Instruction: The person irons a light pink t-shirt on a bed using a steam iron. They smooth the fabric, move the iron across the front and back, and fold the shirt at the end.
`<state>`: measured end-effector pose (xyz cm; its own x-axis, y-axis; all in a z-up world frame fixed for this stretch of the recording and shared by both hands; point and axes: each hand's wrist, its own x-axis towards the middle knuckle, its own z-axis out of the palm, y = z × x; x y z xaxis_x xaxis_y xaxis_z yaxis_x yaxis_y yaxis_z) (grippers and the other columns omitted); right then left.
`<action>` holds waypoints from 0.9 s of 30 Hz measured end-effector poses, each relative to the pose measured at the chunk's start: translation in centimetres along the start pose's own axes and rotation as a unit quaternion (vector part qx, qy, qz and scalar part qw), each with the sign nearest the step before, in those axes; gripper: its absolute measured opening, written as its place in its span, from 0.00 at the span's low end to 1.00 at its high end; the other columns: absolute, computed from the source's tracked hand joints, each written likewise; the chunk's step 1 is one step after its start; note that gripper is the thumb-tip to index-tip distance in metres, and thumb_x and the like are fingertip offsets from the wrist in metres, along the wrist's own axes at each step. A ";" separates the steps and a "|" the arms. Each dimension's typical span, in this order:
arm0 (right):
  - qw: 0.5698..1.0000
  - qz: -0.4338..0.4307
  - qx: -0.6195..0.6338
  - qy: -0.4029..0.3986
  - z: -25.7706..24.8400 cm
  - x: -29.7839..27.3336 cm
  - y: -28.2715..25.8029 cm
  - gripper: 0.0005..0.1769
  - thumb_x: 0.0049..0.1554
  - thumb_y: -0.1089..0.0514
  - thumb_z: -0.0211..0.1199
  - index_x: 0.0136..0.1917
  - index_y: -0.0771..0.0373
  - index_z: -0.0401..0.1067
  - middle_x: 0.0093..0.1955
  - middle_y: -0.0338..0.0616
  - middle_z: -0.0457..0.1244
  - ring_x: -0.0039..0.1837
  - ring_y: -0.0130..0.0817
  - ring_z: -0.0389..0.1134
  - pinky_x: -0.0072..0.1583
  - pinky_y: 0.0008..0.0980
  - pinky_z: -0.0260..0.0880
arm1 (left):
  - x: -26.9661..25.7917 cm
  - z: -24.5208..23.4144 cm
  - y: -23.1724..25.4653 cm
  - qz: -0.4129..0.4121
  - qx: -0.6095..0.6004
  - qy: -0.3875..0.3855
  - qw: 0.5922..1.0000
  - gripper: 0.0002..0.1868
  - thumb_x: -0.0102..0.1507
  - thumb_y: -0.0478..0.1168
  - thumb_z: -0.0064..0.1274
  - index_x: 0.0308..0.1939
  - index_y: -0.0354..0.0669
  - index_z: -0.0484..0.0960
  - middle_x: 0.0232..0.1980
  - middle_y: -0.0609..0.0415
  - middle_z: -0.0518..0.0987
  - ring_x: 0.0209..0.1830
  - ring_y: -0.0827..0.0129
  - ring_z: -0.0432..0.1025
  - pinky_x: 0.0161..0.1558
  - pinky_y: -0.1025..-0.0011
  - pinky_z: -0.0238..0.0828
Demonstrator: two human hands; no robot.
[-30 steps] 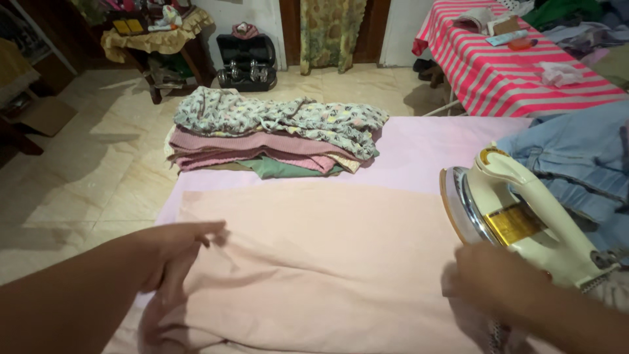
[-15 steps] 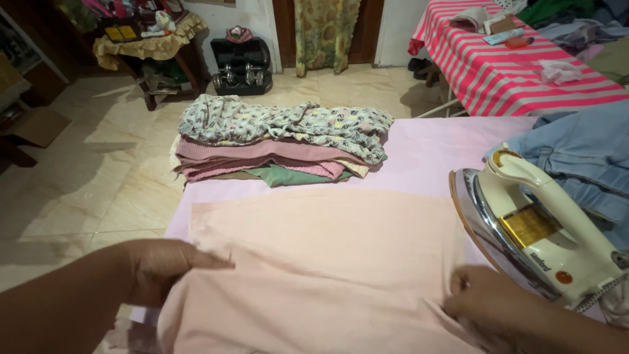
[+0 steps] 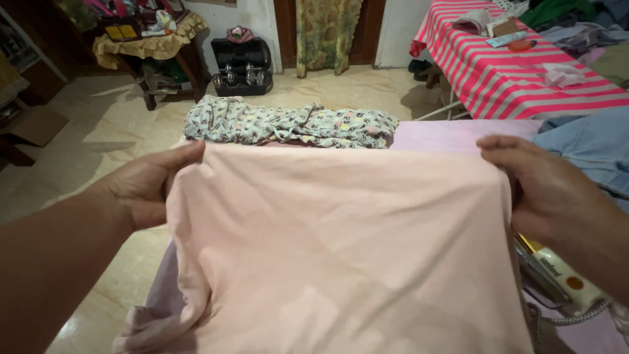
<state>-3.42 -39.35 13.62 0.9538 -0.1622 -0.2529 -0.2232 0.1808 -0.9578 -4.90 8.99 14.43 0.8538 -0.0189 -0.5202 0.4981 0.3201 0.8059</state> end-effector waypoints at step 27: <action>0.920 0.198 -0.310 -0.132 -1.2 1.5 6.0 0.43 0.53 0.70 0.67 0.79 0.46 0.66 0.35 0.44 0.61 0.39 0.33 0.63 0.45 0.39 0.70 | 2.3 -0.4 -8.6 -0.126 0.350 0.033 0.928 0.18 0.57 0.53 0.64 0.33 0.40 0.86 0.29 0.49 0.79 0.19 0.67 0.61 0.23 0.66 0.54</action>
<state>-3.62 -39.70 7.29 0.7701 0.0538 -0.6356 -0.5578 -0.4266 -0.7120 -7.25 6.59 6.17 0.6980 0.0551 -0.7140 0.6758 -0.3805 0.6313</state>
